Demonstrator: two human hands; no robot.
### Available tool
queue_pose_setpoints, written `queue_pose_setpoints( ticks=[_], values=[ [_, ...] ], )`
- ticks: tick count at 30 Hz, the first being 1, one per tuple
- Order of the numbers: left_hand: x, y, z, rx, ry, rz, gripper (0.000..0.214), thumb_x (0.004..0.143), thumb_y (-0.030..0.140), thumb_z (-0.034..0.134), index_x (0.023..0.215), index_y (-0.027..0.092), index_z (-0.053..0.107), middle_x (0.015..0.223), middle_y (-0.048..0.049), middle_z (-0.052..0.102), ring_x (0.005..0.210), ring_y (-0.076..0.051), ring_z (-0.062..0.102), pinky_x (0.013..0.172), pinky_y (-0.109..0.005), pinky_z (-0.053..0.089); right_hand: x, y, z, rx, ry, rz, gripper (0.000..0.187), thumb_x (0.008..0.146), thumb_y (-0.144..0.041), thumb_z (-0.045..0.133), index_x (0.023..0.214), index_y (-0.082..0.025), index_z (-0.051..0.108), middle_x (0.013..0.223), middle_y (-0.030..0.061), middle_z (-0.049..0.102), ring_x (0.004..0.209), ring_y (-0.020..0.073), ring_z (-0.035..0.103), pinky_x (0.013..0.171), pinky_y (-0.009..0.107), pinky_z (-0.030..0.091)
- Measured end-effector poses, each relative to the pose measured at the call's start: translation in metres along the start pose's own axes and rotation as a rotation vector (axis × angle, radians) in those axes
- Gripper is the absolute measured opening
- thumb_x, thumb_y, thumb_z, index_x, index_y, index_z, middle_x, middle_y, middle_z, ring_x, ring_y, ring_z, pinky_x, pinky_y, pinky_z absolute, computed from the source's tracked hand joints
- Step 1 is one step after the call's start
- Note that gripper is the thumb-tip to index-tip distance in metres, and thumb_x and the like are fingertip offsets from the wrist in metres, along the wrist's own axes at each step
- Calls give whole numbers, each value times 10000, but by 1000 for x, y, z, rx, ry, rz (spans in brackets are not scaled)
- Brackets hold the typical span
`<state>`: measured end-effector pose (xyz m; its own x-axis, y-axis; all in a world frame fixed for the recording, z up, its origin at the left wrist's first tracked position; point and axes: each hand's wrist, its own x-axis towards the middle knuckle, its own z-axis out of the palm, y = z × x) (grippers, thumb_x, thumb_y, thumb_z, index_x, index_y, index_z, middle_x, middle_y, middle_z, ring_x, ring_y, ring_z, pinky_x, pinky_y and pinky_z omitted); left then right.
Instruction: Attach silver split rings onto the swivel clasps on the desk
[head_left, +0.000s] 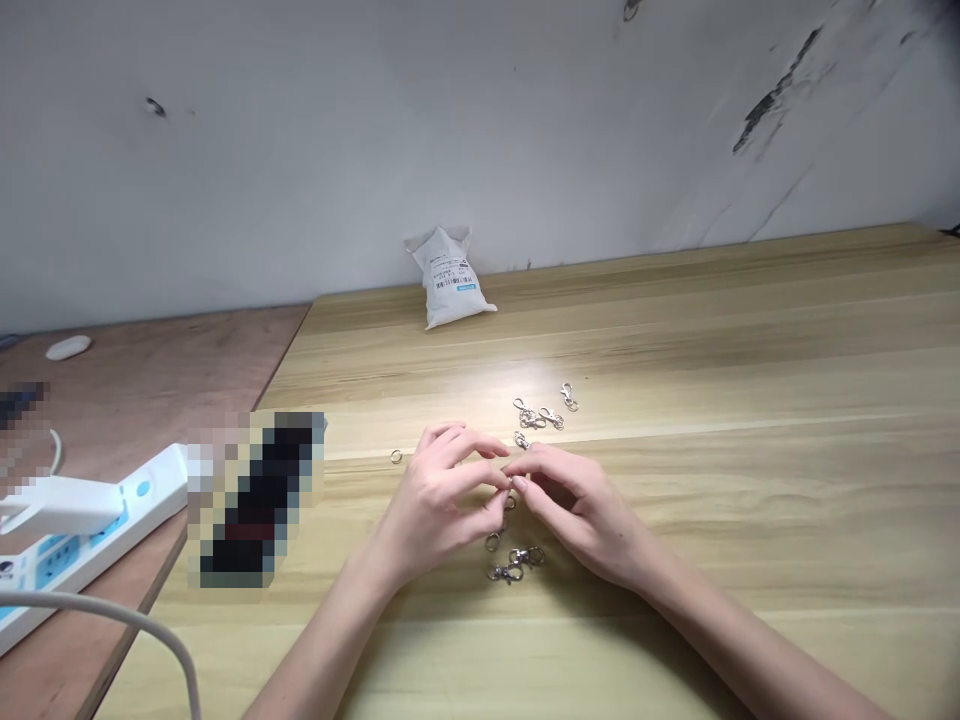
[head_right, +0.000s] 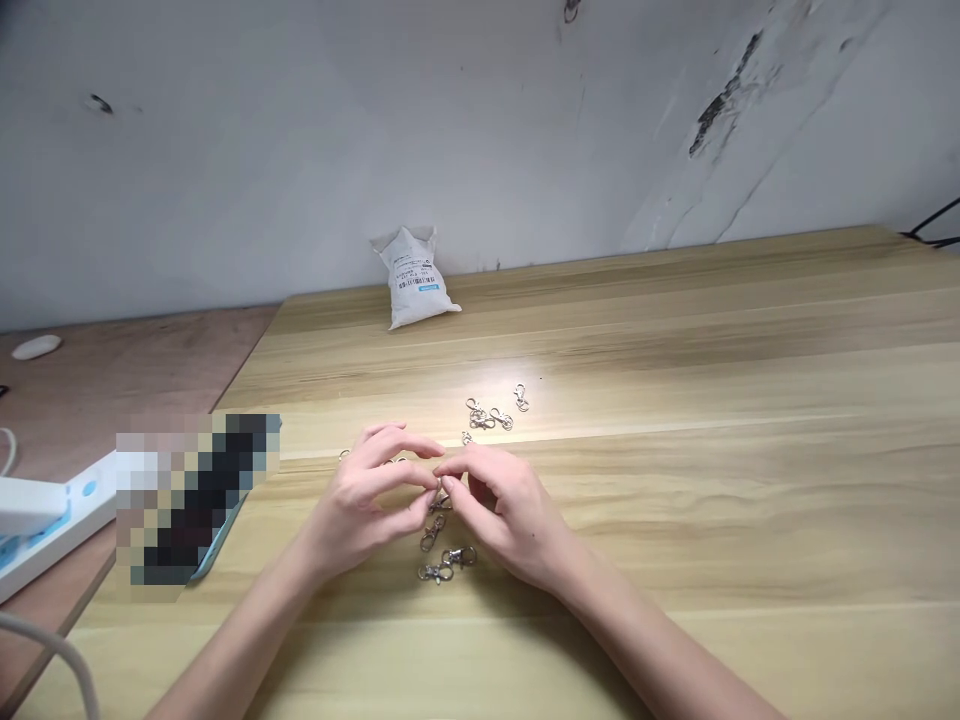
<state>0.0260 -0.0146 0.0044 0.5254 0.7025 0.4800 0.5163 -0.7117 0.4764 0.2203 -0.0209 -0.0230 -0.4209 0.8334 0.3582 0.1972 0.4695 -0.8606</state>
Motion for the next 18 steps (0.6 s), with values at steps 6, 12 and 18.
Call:
queue_pose_setpoints(
  ticks=[6,12,18],
  values=[
    [1,1,0,22,29,29,124,791,100,629,805,221,649,1039,-14,692,862,-147,646,897,-367,415,2,-1,-3,4,-14,-11,180,950,-159,466,941,-204,640,836,27,656,755,138,564,710,280,429],
    [0,-1,2,-13,3,-71,136,783,90,638,816,219,665,1015,-22,686,934,-162,639,886,-358,420,0,4,-6,-259,-16,-122,191,958,-139,437,945,-184,623,751,18,605,672,138,497,676,290,370],
    [-1,-3,4,-55,-35,-93,122,810,112,634,850,221,670,1011,-22,688,941,-165,643,916,-377,399,0,7,-4,-394,30,-224,198,947,-101,447,1001,-177,622,791,25,636,661,134,488,691,298,356]
  ],
)
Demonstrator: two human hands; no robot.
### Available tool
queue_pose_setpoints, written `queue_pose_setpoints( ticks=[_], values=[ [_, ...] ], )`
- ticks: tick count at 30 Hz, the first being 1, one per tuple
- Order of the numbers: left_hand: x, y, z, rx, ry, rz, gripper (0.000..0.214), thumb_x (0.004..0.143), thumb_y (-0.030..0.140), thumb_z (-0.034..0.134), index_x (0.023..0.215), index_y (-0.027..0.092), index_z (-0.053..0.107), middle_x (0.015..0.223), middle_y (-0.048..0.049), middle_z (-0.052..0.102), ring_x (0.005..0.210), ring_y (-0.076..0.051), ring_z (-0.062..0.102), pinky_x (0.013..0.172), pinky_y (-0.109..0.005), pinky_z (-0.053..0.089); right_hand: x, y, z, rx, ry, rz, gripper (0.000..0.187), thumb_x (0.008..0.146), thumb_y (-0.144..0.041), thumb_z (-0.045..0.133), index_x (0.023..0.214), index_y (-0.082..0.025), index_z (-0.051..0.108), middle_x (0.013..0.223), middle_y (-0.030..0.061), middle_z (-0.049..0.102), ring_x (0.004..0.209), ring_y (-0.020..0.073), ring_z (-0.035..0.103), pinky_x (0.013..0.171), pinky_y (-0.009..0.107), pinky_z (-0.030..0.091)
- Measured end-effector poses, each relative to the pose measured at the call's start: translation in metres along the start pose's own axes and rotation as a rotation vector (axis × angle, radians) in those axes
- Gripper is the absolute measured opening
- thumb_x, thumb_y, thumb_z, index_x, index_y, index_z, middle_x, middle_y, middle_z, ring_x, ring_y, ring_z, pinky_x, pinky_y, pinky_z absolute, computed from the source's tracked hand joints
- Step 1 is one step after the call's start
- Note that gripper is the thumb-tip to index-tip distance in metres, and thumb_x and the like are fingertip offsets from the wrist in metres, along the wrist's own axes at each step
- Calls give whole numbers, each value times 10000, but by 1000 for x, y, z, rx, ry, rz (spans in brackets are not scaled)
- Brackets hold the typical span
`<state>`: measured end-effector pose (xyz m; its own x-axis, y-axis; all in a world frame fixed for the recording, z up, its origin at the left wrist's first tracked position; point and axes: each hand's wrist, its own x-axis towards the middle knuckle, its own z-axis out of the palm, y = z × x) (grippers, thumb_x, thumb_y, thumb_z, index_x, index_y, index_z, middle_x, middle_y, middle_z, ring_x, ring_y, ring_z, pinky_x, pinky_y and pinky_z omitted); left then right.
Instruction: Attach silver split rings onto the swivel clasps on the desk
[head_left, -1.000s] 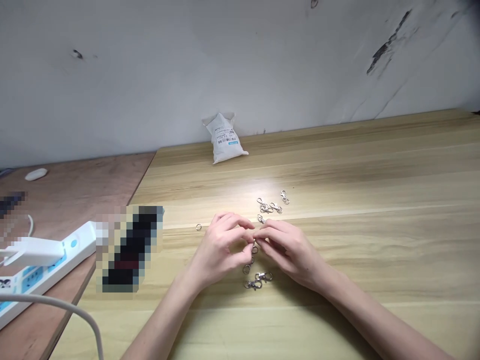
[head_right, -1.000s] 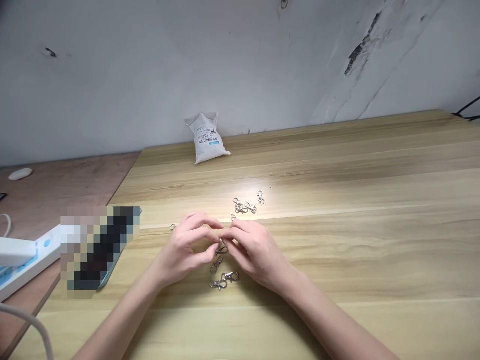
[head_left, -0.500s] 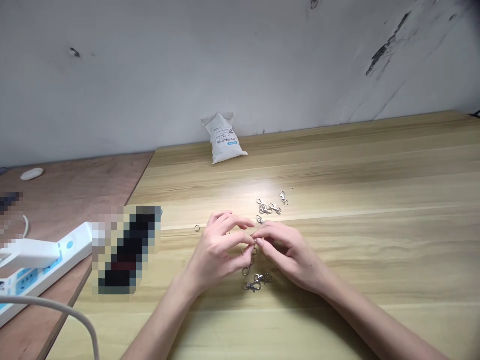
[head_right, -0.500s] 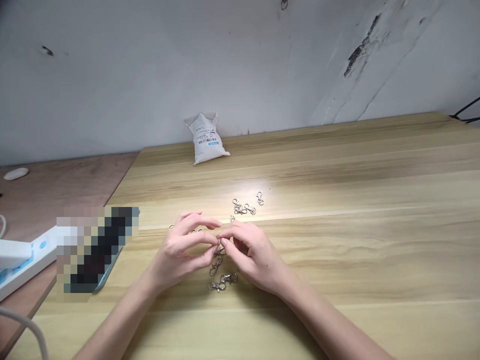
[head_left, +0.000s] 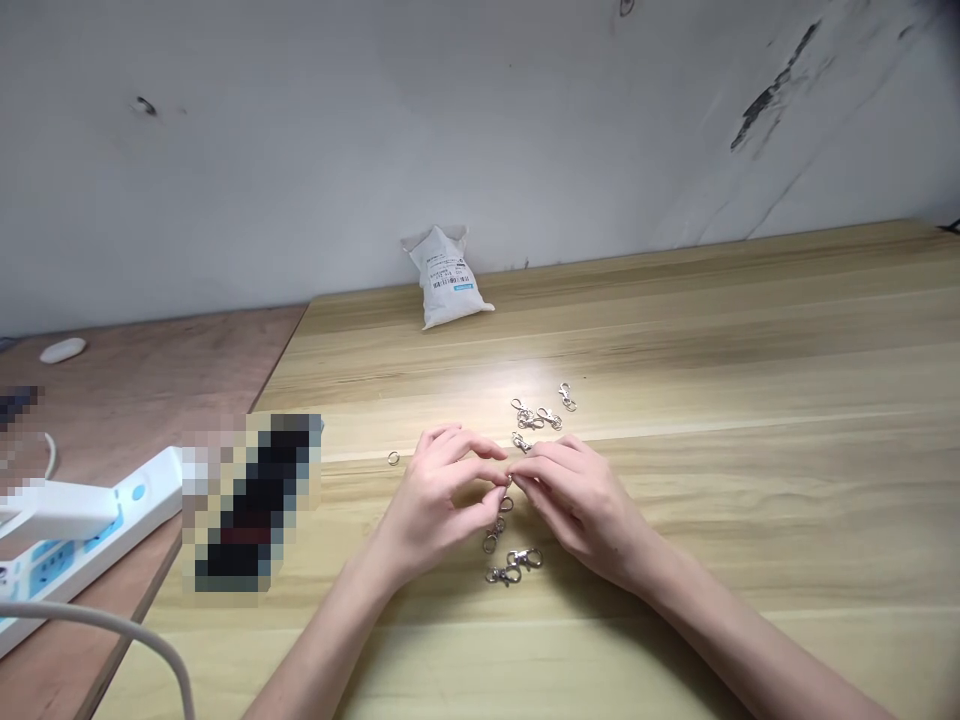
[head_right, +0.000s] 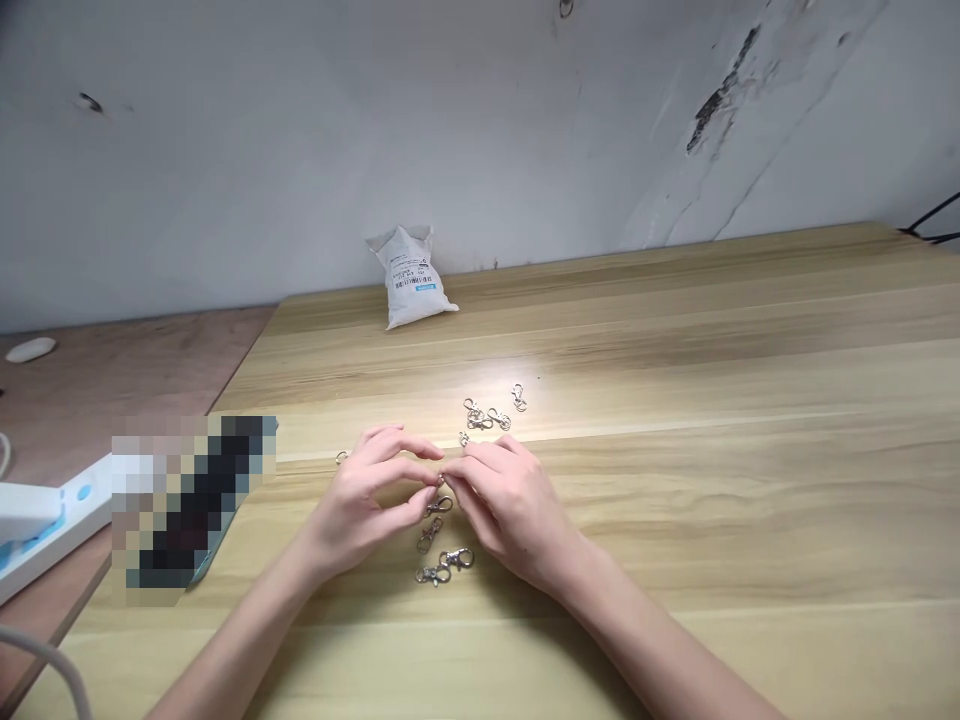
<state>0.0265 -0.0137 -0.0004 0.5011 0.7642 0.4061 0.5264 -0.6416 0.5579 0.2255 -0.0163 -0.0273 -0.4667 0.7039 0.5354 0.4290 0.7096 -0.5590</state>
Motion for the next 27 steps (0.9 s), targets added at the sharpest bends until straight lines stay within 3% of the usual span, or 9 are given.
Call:
queue_pose_setpoints(
  ticks=[18,27],
  values=[
    [-1,2,2,80,16,-63,107,808,133,627,823,237,647,978,20,692,905,-147,634,1033,-425,314,0,-4,1,-136,9,-56,243,946,-88,439,966,-147,674,722,25,604,649,136,461,666,285,331],
    [0,-1,3,135,4,-12,105,834,147,600,831,237,652,968,19,707,876,-148,634,1017,-427,340,-1,-5,4,-142,-11,3,272,961,-131,419,996,-159,687,702,25,612,640,146,475,653,289,331]
  ],
)
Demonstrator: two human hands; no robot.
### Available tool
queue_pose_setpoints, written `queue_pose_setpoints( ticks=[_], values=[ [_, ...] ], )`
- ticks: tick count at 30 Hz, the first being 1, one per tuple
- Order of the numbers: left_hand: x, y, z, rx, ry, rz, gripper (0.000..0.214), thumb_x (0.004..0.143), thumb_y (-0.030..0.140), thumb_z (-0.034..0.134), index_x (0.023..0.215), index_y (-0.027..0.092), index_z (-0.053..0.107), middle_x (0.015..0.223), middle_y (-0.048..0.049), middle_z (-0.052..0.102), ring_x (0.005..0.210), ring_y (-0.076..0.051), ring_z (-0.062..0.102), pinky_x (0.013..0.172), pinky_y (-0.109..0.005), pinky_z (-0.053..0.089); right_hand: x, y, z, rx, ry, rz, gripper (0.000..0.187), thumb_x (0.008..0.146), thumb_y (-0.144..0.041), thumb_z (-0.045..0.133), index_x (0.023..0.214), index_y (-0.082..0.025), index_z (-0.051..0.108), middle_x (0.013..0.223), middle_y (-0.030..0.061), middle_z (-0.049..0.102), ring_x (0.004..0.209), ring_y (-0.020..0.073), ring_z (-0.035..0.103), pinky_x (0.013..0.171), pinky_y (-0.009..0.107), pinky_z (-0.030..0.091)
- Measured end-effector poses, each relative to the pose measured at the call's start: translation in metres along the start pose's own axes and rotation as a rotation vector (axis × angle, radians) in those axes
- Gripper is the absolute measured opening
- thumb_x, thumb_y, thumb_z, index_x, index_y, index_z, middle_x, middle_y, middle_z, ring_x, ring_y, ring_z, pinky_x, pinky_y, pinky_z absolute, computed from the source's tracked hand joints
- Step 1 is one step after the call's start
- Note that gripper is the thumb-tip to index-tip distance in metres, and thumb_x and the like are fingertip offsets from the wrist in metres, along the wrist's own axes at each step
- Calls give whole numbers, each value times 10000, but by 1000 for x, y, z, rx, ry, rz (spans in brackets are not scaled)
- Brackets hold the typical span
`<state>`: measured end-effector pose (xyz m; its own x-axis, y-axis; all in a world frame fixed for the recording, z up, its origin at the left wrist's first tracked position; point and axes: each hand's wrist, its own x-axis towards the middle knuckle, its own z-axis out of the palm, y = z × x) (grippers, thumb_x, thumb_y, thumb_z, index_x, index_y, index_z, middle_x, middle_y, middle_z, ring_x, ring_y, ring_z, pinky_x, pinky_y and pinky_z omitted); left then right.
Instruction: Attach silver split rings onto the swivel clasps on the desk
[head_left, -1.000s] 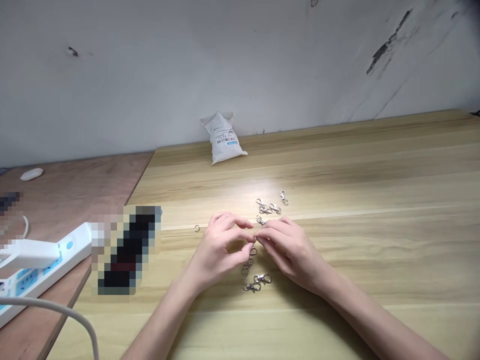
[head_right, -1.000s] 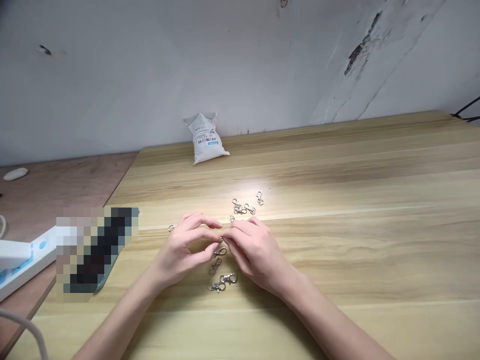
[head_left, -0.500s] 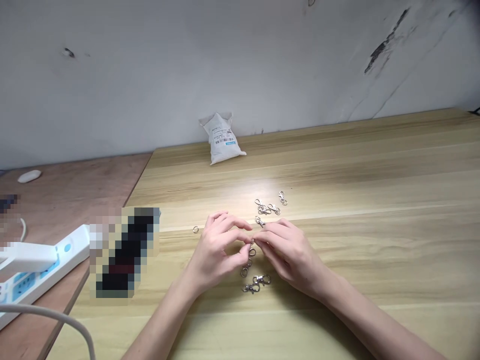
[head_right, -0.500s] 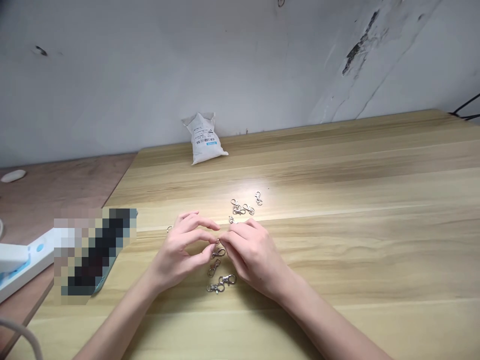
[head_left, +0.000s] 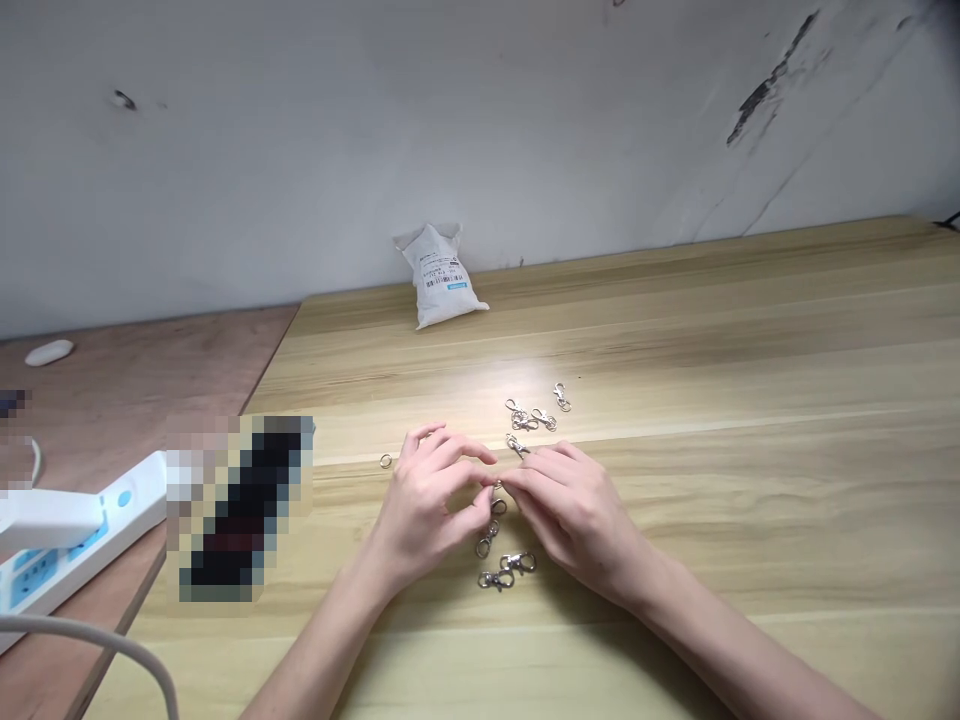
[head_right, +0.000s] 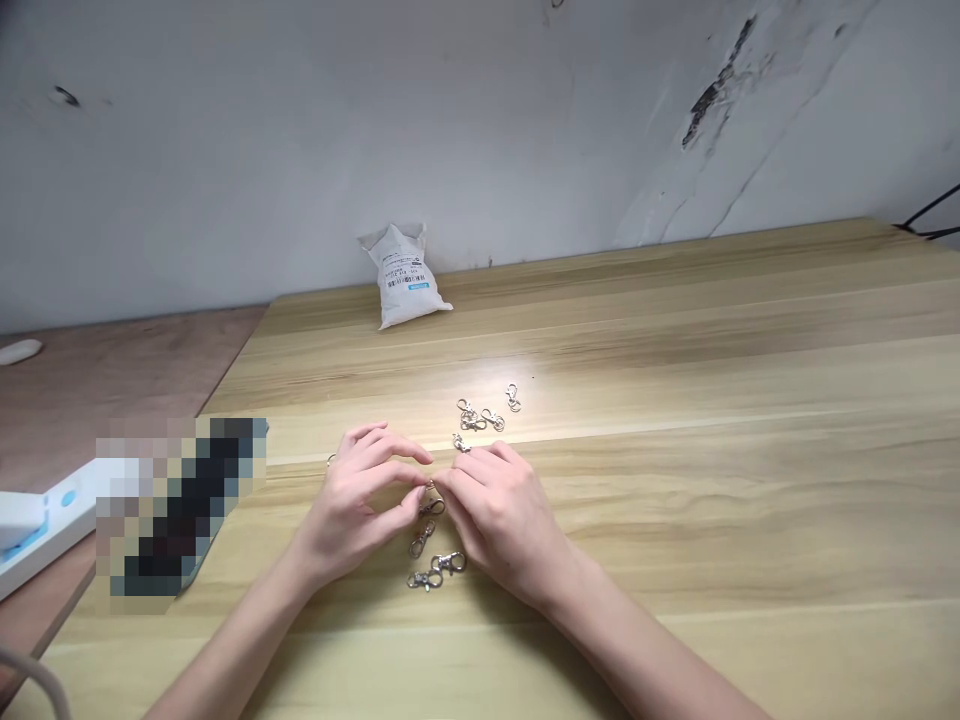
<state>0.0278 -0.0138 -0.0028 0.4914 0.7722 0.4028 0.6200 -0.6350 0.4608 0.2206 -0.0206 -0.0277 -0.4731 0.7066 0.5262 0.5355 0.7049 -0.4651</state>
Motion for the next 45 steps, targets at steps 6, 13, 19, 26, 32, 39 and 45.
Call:
queue_pose_setpoints(
  ticks=[6,13,19,26,32,39,45],
  values=[
    [-2,-8,-7,81,15,-63,79,836,154,591,814,218,633,1084,-28,667,1015,-197,607,1002,-440,357,0,1,-6,24,-46,59,244,956,-155,443,1075,-157,655,848,62,660,742,165,531,692,302,369],
    [-3,-15,-8,63,-3,-152,80,832,135,589,804,202,623,1134,-33,626,1078,-202,574,969,-405,358,-1,-3,-9,-15,-285,-27,207,940,-218,500,1075,-206,657,884,57,582,782,170,474,764,322,383],
    [-3,-14,-5,46,-13,-171,83,836,133,584,808,203,620,1130,-34,622,1083,-202,566,960,-401,358,-3,3,1,-44,-245,-75,229,976,-193,454,942,-229,678,824,28,550,739,143,447,770,310,354],
    [-4,-10,-1,33,-31,-150,75,836,140,578,817,202,614,1128,-39,626,1082,-204,568,967,-409,368,0,5,2,-141,-245,-139,242,950,-98,427,900,-171,652,815,52,588,732,163,450,725,314,363],
    [-3,-7,2,38,-40,-138,76,803,136,583,795,203,618,1119,-44,637,1060,-217,581,970,-425,390,1,7,1,-151,-194,-76,260,962,-99,407,974,-157,661,806,71,596,740,180,470,705,323,387],
    [-4,-7,2,29,-51,-140,70,821,152,577,803,207,615,1124,-45,635,1067,-214,578,973,-424,390,5,6,4,-192,-163,-27,240,955,-124,438,892,-157,668,765,54,585,709,171,476,680,308,377],
    [-3,-6,3,70,-37,-94,105,749,97,577,737,201,577,1099,-42,650,1042,-215,596,1003,-456,385,3,5,1,-21,-64,-3,195,960,-164,431,890,-161,613,771,40,641,670,147,537,732,315,376]
  ],
)
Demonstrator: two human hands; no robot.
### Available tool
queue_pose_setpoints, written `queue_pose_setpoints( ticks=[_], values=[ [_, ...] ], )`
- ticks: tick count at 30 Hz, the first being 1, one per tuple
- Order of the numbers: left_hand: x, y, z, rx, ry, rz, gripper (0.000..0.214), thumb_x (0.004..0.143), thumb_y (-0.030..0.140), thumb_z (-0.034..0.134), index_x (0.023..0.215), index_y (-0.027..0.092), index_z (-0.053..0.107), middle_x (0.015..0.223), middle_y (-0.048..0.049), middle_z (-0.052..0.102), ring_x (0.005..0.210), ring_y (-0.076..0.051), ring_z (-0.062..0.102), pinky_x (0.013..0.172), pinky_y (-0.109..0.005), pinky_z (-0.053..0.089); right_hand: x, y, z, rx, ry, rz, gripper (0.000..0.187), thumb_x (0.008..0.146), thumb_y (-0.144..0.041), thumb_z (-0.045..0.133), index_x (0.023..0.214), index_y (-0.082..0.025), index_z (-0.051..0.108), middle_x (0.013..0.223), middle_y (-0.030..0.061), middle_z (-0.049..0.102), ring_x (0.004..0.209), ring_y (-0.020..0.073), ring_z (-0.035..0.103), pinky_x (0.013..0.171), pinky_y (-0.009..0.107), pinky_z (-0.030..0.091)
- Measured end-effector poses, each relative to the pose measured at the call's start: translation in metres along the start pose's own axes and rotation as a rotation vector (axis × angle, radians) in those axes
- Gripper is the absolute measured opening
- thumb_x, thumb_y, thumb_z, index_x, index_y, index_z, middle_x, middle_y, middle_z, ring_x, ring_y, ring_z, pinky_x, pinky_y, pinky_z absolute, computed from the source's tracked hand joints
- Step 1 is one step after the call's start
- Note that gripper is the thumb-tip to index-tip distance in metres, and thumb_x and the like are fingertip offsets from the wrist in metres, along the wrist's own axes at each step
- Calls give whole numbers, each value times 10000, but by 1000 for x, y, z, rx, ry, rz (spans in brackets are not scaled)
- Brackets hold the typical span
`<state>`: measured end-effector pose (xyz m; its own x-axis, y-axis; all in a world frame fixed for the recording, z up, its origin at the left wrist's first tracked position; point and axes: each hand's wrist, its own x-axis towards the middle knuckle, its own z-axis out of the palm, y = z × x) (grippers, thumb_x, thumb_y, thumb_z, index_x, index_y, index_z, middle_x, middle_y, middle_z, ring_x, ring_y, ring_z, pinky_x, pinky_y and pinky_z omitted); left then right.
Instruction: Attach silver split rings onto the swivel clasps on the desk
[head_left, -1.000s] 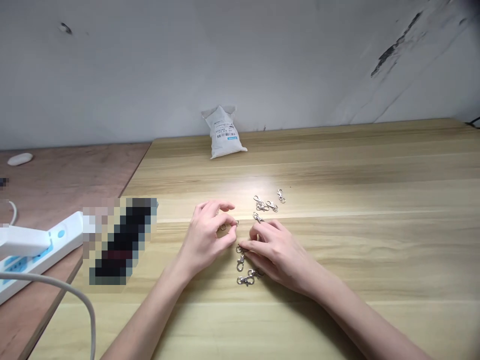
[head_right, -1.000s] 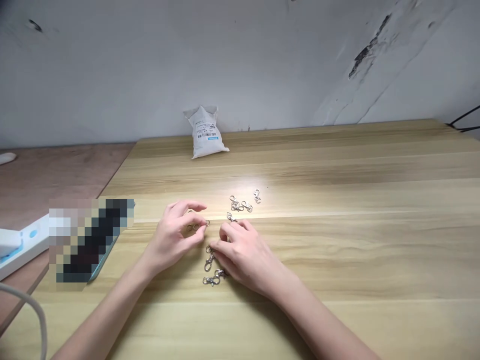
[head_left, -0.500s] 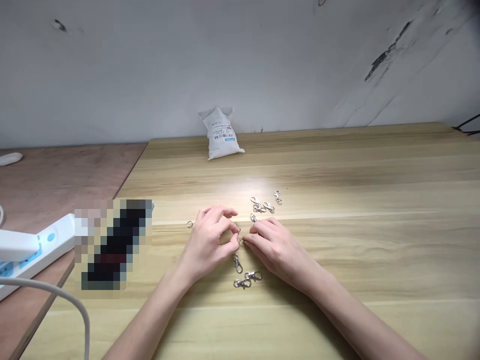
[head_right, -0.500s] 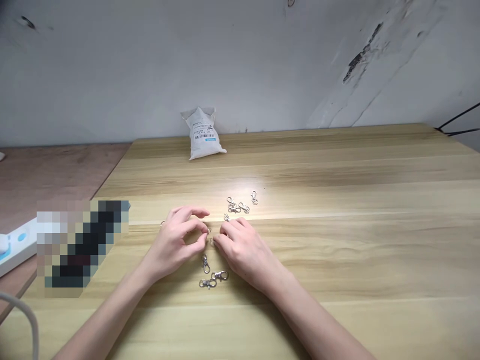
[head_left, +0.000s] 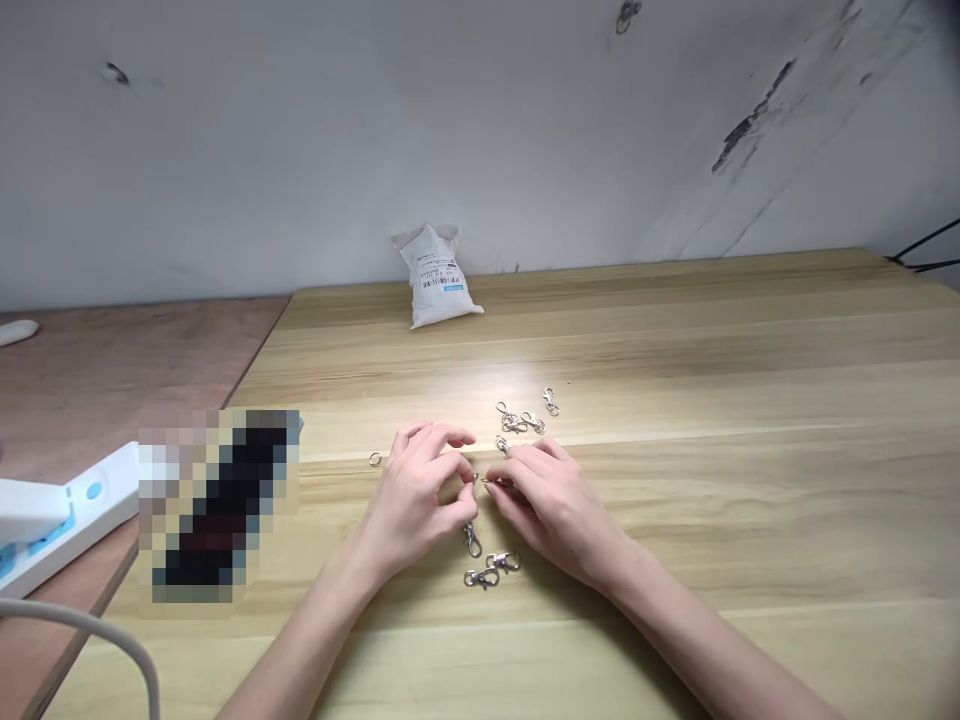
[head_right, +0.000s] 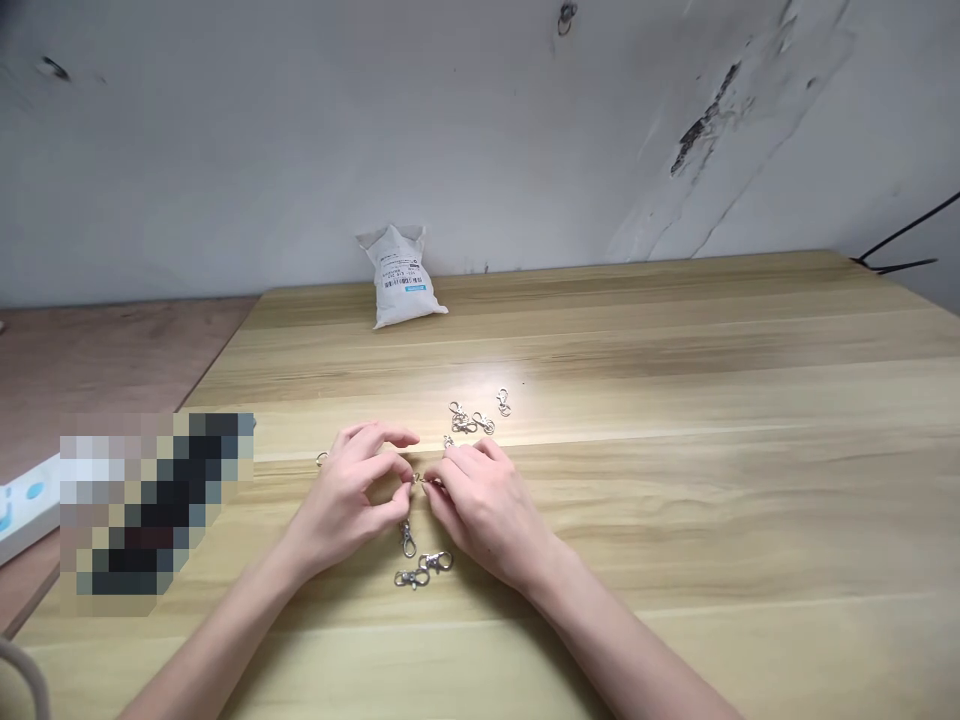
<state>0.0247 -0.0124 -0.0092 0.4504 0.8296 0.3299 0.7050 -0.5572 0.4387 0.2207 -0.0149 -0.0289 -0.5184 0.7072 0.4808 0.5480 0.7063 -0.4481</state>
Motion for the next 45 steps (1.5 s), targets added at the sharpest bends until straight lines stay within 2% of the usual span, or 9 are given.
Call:
queue_pose_setpoints(
  ticks=[4,13,18,27,39,45],
  values=[
    [1,3,1,8,16,30,114,727,88,566,739,201,568,1087,-47,659,1016,-213,614,1025,-471,378,-1,-3,1,128,72,29,163,963,-140,431,948,-156,593,791,24,690,600,115,534,707,301,354],
    [1,5,2,6,68,47,145,725,61,545,772,197,555,1115,-48,649,1032,-202,619,1041,-460,359,-1,-7,7,195,95,45,157,962,-138,465,957,-171,618,791,5,707,588,109,512,683,297,330],
    [0,5,1,11,81,38,137,731,69,544,772,199,554,1114,-49,648,1027,-204,617,1041,-465,356,-2,-7,8,177,146,65,146,946,-124,488,945,-165,629,768,7,698,588,113,507,702,297,352],
    [1,7,1,9,99,60,146,734,55,543,781,191,566,1107,-48,649,1026,-190,624,1044,-450,348,-1,-5,6,184,164,59,151,945,-122,496,964,-163,640,748,17,698,606,124,531,690,298,375],
    [1,4,1,21,110,61,98,807,100,577,812,196,596,1090,-44,653,1027,-185,619,1045,-443,344,-2,-1,4,266,136,98,161,936,-129,522,1020,-173,652,787,20,712,638,133,567,666,296,429],
    [0,-1,-1,36,128,44,71,830,121,591,839,191,599,1106,-53,645,1032,-189,612,1052,-454,335,-1,1,3,306,202,133,163,915,-128,560,1037,-164,663,785,34,709,690,148,614,680,308,469]
  ],
)
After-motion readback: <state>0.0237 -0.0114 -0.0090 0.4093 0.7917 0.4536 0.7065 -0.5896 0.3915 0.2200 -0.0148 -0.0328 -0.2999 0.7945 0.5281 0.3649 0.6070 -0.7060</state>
